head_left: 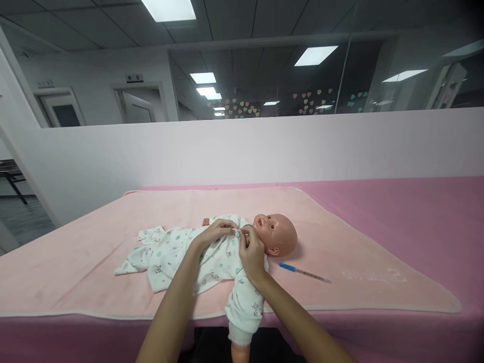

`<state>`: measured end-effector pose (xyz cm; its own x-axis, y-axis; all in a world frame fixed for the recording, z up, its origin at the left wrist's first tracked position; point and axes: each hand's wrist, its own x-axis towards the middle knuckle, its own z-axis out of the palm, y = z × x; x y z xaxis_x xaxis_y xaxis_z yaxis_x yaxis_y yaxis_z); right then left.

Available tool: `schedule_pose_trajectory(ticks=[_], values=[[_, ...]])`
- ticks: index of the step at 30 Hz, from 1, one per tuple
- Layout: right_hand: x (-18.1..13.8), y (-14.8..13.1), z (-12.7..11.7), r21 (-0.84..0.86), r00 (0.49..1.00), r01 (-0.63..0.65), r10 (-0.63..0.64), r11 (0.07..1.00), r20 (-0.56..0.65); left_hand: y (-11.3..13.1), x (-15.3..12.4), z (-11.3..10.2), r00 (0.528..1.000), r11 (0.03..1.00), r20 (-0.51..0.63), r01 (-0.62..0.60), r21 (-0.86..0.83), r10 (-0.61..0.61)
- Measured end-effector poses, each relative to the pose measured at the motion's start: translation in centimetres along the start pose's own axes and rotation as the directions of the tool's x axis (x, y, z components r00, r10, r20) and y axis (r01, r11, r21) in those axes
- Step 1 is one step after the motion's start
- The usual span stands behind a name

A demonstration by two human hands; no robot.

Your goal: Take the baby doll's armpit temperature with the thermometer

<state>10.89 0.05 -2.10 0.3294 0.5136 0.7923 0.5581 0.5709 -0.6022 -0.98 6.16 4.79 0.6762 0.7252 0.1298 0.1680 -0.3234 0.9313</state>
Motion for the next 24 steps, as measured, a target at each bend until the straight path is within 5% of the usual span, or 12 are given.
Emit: schedule_pose_trajectory(ticks=[14, 20, 24], values=[[0.3, -0.9, -0.4, -0.020, 0.997, 0.069, -0.068, 0.997, 0.030, -0.4, -0.8, 0.0, 0.999, 0.978, -0.016, 0.030, -0.207, -0.034], [0.3, -0.7, -0.5, -0.027, 0.999, 0.046, -0.046, 0.999, 0.003, -0.6, -2.8, -1.3, 0.994, 0.991, 0.103, -0.017, -0.134, 0.031], [0.7, -1.1, -0.1, -0.081, 0.979, 0.203, -0.201, 0.976, 0.030, -1.5, -3.8, -2.1, 0.997, 0.989, -0.078, -0.033, -0.148, 0.022]])
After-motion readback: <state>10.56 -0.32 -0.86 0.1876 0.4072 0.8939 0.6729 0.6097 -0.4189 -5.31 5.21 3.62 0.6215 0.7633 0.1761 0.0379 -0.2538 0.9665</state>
